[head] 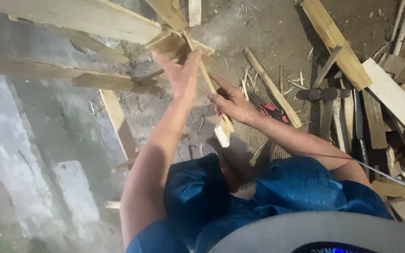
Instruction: Dismantling wooden structures using a hammer and pliers to remove nails and separate slats.
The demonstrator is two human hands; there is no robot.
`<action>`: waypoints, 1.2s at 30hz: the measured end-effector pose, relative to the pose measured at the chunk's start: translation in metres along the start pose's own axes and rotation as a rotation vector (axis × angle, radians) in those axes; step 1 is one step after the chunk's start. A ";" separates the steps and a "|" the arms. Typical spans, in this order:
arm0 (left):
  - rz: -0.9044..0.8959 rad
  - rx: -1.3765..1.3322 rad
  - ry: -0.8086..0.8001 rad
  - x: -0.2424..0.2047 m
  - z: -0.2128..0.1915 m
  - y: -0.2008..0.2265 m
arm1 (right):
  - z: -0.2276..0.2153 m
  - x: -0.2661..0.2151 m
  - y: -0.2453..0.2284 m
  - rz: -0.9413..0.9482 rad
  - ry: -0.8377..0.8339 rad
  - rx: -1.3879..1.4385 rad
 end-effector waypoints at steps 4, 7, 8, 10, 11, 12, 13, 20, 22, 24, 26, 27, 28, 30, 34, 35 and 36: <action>0.133 -0.061 -0.010 0.006 0.003 -0.003 | 0.002 -0.001 0.001 0.015 -0.009 -0.073; 0.146 -0.078 -0.004 0.000 0.004 0.003 | 0.000 -0.002 0.000 0.023 0.008 -0.055; 0.153 -0.065 0.007 -0.004 0.004 0.008 | -0.001 -0.001 -0.002 0.030 0.004 -0.076; 0.104 -0.150 0.017 -0.012 0.007 0.006 | -0.004 0.002 0.016 -0.012 0.024 0.036; 0.054 -0.236 0.028 -0.016 0.009 0.003 | -0.006 0.004 0.024 -0.054 0.043 0.147; 0.053 -0.232 0.025 -0.018 0.009 0.002 | -0.006 0.004 0.027 -0.053 0.046 0.149; -0.009 -0.253 0.016 -0.020 0.011 -0.003 | -0.006 0.004 0.029 -0.053 0.038 0.155; -0.180 -0.388 0.003 0.010 0.017 -0.048 | -0.002 -0.002 0.010 -0.015 -0.019 0.010; -0.191 -0.444 0.009 0.009 0.019 -0.054 | 0.000 -0.004 0.019 0.004 -0.029 -0.024; -0.203 -0.499 0.015 0.002 0.020 -0.050 | 0.004 -0.007 0.013 0.026 -0.039 -0.057; -0.215 -0.509 0.069 -0.011 0.017 -0.038 | 0.011 -0.013 -0.010 0.055 -0.069 0.091; -0.215 -0.504 0.068 -0.001 0.018 -0.050 | 0.010 -0.014 -0.002 0.055 -0.066 0.095; -0.216 -0.517 0.083 0.008 0.018 -0.063 | 0.008 -0.015 0.003 -0.004 -0.042 0.025; -0.220 -0.527 0.097 0.014 0.015 -0.072 | 0.007 -0.017 0.007 -0.059 -0.017 -0.044; -0.290 -0.459 -0.008 -0.003 0.021 -0.048 | 0.008 -0.016 0.004 -0.118 0.027 -0.014; -0.332 -0.436 -0.066 -0.009 0.024 -0.041 | 0.008 -0.017 0.005 -0.128 0.049 0.000; -0.332 -0.434 -0.066 -0.006 0.023 -0.050 | 0.008 -0.014 -0.003 -0.128 0.051 0.002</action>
Point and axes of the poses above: each hand's wrist, its own x-axis towards the middle knuckle, its own z-axis out of the palm, y = z × x, the point moved 6 cm from there along x, towards the middle knuckle, and after that the axes turned 7 degrees about y, right-handed, at the moved point
